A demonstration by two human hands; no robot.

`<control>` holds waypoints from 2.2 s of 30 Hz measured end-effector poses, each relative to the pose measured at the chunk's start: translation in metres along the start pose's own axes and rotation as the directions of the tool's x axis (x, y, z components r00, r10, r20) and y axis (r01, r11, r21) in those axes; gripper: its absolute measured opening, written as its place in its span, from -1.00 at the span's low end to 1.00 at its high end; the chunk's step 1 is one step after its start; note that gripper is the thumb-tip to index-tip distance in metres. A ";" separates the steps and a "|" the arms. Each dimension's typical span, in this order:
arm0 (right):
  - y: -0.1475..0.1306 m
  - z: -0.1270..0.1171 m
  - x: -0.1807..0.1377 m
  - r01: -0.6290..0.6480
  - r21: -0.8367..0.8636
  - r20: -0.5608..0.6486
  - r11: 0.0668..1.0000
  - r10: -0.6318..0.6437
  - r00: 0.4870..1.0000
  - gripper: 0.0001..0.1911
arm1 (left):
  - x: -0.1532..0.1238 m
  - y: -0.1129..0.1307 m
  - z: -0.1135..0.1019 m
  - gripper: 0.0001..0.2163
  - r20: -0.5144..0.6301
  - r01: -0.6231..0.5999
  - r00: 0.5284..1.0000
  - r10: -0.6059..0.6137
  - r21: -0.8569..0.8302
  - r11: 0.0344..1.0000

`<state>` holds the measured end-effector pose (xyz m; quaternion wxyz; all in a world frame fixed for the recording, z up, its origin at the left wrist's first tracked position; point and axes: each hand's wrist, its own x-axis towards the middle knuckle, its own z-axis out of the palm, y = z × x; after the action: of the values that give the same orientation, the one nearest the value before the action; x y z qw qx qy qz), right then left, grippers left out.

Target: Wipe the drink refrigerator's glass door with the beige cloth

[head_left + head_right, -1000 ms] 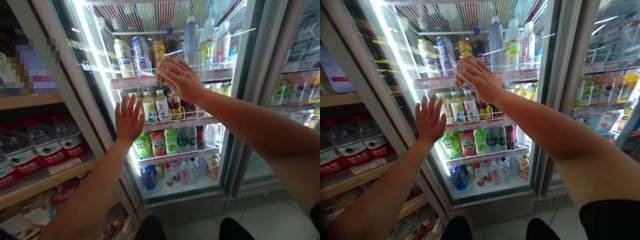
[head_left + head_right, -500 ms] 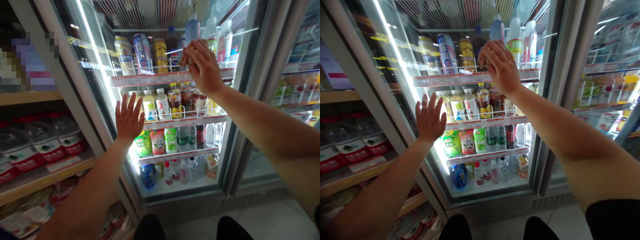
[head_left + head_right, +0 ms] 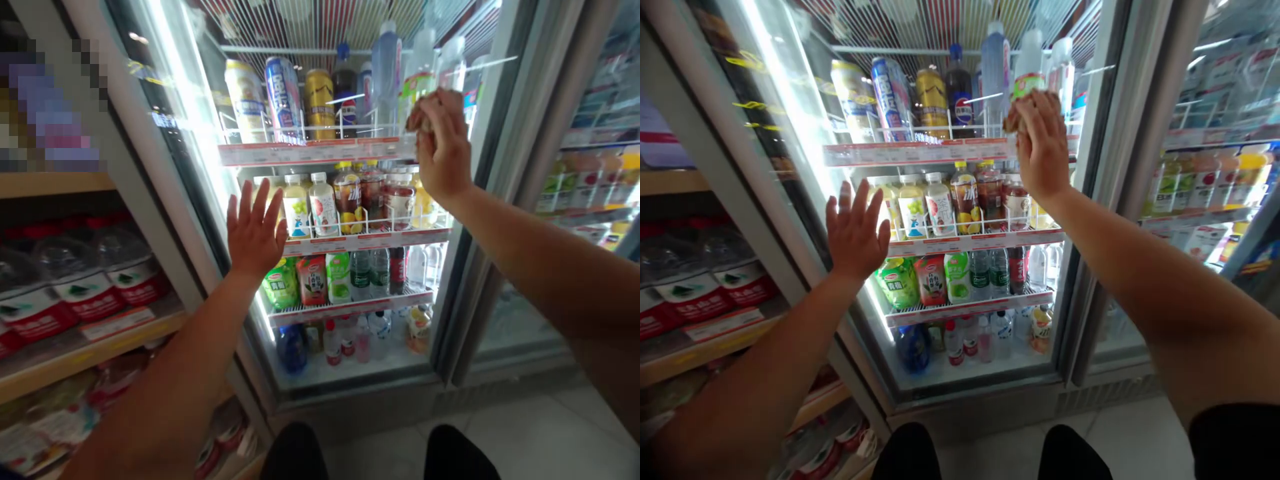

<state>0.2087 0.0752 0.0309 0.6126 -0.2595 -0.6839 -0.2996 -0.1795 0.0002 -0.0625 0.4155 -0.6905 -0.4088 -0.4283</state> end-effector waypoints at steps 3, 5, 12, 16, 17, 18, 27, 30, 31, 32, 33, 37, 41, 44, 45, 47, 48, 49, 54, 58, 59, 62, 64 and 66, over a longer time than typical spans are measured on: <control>-0.013 -0.003 -0.033 0.075 -0.047 0.142 0.996 -0.068 0.987 -0.51 | 0.001 0.001 0.000 -0.49 0.013 0.024 1.000 -0.024 0.013 1.000; -0.012 -0.008 -0.040 0.133 -0.051 0.182 0.990 -0.122 0.976 -0.53 | 0.002 0.002 -0.001 -0.48 0.024 0.042 0.999 -0.042 0.013 0.999; 0.023 -0.010 -0.020 -0.056 -0.050 -0.122 0.997 0.050 0.991 -0.48 | 0.004 0.006 -0.004 -0.47 0.043 0.079 0.996 -0.079 -0.018 0.997; -0.005 -0.003 -0.060 -0.014 -0.079 -0.046 0.997 0.010 0.999 -0.51 | 0.003 0.005 -0.003 -0.48 0.044 0.082 0.996 -0.080 -0.056 0.995; -0.013 -0.002 -0.067 0.009 -0.095 0.017 0.995 -0.007 1.000 -0.51 | 0.002 0.005 -0.002 -0.48 0.036 0.070 0.997 -0.068 -0.052 0.996; -0.018 -0.001 -0.070 0.016 -0.104 0.053 0.994 -0.011 0.999 -0.52 | 0.002 0.004 -0.002 -0.48 0.024 0.054 0.998 -0.053 -0.040 0.998; -0.043 0.019 -0.046 0.022 -0.052 0.022 0.998 -0.021 1.000 -0.44 | 0.000 0.003 0.001 -0.49 -0.037 -0.007 0.999 0.007 0.005 1.000; -0.069 0.026 -0.072 0.106 0.017 0.189 0.994 -0.107 0.976 -0.43 | 0.000 0.002 0.002 -0.49 -0.046 -0.024 0.999 0.026 0.052 0.998; -0.078 0.028 -0.078 0.138 0.046 0.243 0.989 -0.145 0.959 -0.41 | 0.000 0.001 0.002 -0.50 -0.042 -0.019 0.999 0.021 0.056 0.998; -0.085 0.030 -0.079 0.161 0.071 0.280 0.984 -0.175 0.944 -0.40 | -0.001 0.001 0.002 -0.50 -0.036 -0.012 0.999 0.014 0.056 0.998; -0.091 0.032 -0.077 0.173 0.087 0.303 0.981 -0.192 0.934 -0.39 | -0.001 0.000 0.003 -0.50 -0.031 -0.006 0.999 0.008 0.057 0.998; -0.108 0.048 -0.047 0.145 0.084 0.245 0.986 -0.162 0.956 -0.40 | -0.001 0.000 0.003 -0.50 -0.029 -0.013 0.999 0.015 0.086 0.996; -0.129 0.071 -0.030 0.072 0.058 0.140 0.996 -0.080 0.987 -0.39 | -0.002 0.001 0.002 -0.51 -0.039 -0.024 0.999 0.028 0.087 0.996; -0.155 0.086 -0.027 0.052 0.065 0.175 0.997 -0.062 0.983 -0.38 | -0.003 0.001 0.002 -0.48 -0.049 -0.035 0.998 0.039 0.079 0.996; -0.165 0.089 -0.024 0.041 0.068 0.193 0.997 -0.053 0.980 -0.37 | -0.004 -0.001 0.003 -0.46 -0.057 -0.042 0.997 0.046 0.079 0.996; -0.186 0.091 -0.015 0.009 0.081 0.250 0.997 -0.029 0.968 -0.33 | -0.007 -0.006 0.004 -0.44 -0.080 -0.076 0.993 0.083 0.088 0.993; -0.196 0.091 -0.011 -0.003 0.099 0.294 0.995 -0.027 0.956 -0.31 | -0.008 -0.009 0.005 -0.43 -0.090 -0.108 0.989 0.116 0.093 0.990; -0.204 0.089 -0.006 -0.006 0.128 0.349 0.992 -0.039 0.936 -0.27 | -0.010 -0.012 0.005 -0.41 -0.089 -0.144 0.984 0.152 0.094 0.985; -0.203 0.069 0.003 0.088 0.262 0.502 0.961 -0.214 0.838 -0.22 | -0.015 -0.020 0.003 -0.42 0.024 -0.280 0.960 0.279 0.027 0.960; -0.144 0.043 0.009 0.165 0.123 0.353 0.979 -0.198 0.914 -0.29 | -0.016 -0.015 0.001 -0.41 -0.064 -0.299 0.952 0.299 0.006 0.954; -0.124 0.036 0.011 0.160 0.058 0.287 0.985 -0.170 0.943 -0.30 | -0.017 -0.014 0.002 -0.38 -0.097 -0.286 0.954 0.285 0.001 0.958; -0.069 0.019 0.011 0.063 -0.190 0.161 0.980 -0.032 0.986 -0.36 | -0.017 -0.007 0.005 -0.34 -0.147 -0.220 0.964 0.223 0.038 0.975; -0.044 0.012 0.005 0.024 -0.279 0.167 0.960 0.024 0.986 -0.37 | -0.012 0.000 0.008 -0.38 -0.146 -0.163 0.974 0.172 0.072 0.984; -0.033 0.010 -0.002 0.007 -0.309 0.186 0.951 0.054 0.981 -0.36 | -0.001 0.008 0.008 -0.48 -0.139 -0.099 0.985 0.106 0.056 0.994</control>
<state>0.1788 0.0597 0.0247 0.4991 -0.3877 -0.6817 -0.3686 -0.1704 0.0052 -0.0678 0.4817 -0.6680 -0.3526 -0.4442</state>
